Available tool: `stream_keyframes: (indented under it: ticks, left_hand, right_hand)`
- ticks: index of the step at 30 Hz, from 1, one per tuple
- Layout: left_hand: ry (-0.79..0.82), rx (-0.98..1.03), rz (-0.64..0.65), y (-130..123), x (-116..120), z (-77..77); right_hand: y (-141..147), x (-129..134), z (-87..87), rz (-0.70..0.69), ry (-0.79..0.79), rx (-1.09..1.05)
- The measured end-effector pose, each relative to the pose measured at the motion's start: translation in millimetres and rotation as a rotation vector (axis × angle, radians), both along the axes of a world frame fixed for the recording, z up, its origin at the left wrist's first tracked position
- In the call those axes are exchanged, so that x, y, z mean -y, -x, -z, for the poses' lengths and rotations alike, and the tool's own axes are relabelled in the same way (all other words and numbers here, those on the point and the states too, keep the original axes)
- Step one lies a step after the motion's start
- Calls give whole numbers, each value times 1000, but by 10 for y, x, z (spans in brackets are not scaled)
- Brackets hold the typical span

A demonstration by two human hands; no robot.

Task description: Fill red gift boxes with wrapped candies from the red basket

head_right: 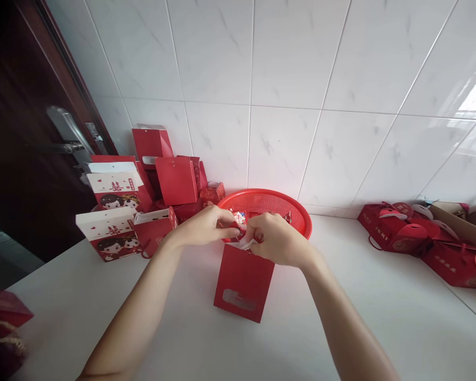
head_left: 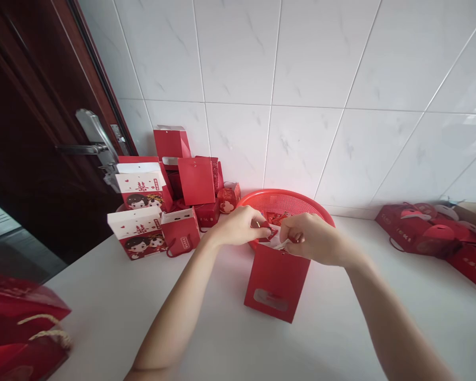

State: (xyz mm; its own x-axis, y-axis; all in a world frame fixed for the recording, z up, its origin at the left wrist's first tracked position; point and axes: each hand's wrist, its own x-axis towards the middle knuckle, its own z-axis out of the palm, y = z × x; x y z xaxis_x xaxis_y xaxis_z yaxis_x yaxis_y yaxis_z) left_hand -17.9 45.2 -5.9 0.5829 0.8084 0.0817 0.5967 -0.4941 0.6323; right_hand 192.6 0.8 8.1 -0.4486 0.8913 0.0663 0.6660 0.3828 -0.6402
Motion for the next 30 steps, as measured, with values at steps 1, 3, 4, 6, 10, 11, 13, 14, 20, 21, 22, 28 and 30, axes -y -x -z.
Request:
stream_keyframes:
  ticks: [1, 3, 4, 6, 10, 11, 13, 14, 20, 21, 22, 28, 30]
  left_hand:
    - [13, 5, 8, -7, 1, 1]
    - [39, 21, 18, -17, 6, 0]
    - [52, 29, 16, -20, 10, -2]
    - [83, 41, 11, -19, 17, -6]
    - [105, 58, 32, -12, 23, -13]
    - [92, 62, 38, -11, 22, -13]
    - [73, 69, 43, -14, 17, -7]
    - [70, 72, 41, -16, 14, -3]
    - [143, 134, 76, -35, 10, 23]
    - [149, 145, 83, -38, 11, 24]
    - [144, 147, 83, -40, 13, 25]
    - [107, 125, 71, -32, 11, 15]
    - [119, 139, 86, -26, 6, 12]
  right_hand:
    - [31, -19, -41, -10, 47, 16]
    - [94, -54, -104, -46, 75, 62]
    - [122, -70, -122, -56, 70, 91]
    - [162, -93, -136, -51, 89, 151]
    - [169, -128, -139, -50, 245, 244]
    - [163, -139, -148, -53, 280, 257]
    - [158, -167, -181, -74, 354, 279]
    - [162, -183, -201, -87, 396, 292]
    - [303, -260, -236, -252, 448, 677]
    - [335, -268, -225, -254, 451, 724]
    - [364, -275, -212, -240, 464, 748]
    - [462, -316, -191, -174, 572, 759]
    - [480, -313, -196, -164, 650, 712]
